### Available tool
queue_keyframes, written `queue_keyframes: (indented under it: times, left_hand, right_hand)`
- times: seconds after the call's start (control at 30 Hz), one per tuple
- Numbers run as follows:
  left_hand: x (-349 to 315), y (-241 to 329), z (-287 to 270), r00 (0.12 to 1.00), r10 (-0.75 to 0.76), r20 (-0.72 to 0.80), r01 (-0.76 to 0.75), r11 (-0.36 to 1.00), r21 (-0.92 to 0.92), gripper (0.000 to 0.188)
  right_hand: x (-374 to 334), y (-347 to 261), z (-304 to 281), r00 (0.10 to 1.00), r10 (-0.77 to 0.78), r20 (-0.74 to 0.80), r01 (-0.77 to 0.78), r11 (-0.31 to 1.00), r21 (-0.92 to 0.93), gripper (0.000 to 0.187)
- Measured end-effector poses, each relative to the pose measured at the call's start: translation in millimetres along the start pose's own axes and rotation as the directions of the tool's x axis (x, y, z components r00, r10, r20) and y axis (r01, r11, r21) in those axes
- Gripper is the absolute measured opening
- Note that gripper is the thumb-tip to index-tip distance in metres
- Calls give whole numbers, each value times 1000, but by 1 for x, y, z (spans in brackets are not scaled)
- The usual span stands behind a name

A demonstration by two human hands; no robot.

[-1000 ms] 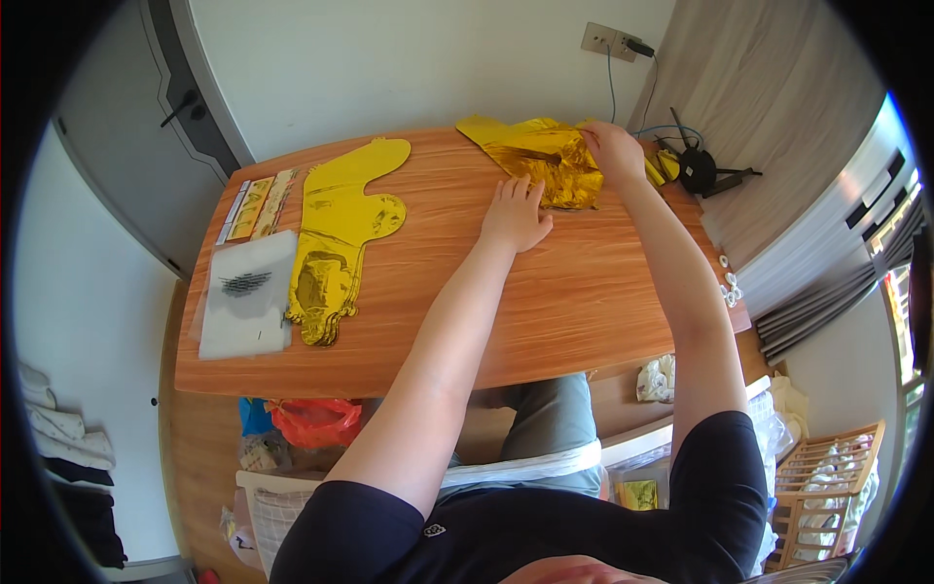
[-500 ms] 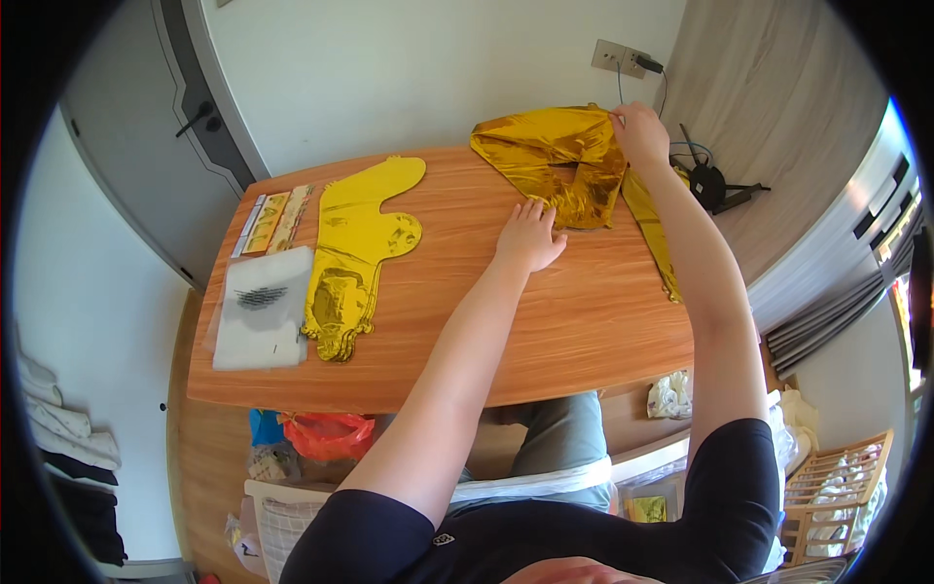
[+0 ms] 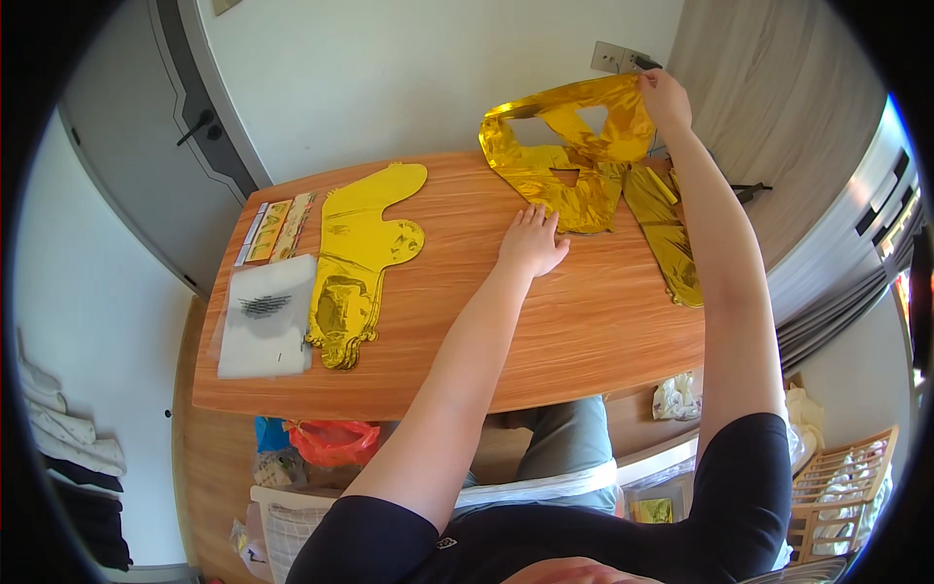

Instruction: Folding a gold foil Pikachu balloon neatly on a wooden desk.

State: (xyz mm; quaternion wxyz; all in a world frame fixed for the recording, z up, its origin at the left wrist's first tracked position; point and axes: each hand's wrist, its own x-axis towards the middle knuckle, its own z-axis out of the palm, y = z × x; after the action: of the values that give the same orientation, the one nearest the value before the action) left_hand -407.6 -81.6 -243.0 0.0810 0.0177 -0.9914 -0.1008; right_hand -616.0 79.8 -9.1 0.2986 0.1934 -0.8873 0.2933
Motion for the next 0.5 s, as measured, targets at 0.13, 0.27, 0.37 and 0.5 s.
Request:
queue_keyframes:
  times: [0.13, 0.27, 0.37, 0.5]
  left_hand:
    - [3, 6, -2, 1000, 15, 11, -15, 1000, 3, 71]
    - [-4, -7, 0, 1000, -10, 14, 10, 1000, 26, 71]
    - [-1, 2, -4, 1000, 16, 16, -16, 1000, 7, 72]
    - [-1, 0, -2, 999, 10, -34, -10, 1000, 23, 73]
  right_hand:
    - [14, 22, 3, 983, -170, -71, 174, 984, 47, 50]
    - [13, 8, 6, 999, -33, -27, 34, 998, 49, 63]
    - [29, 31, -6, 981, -166, 101, 172, 984, -54, 63]
    - [47, 35, -19, 949, -282, -142, 261, 954, -149, 63]
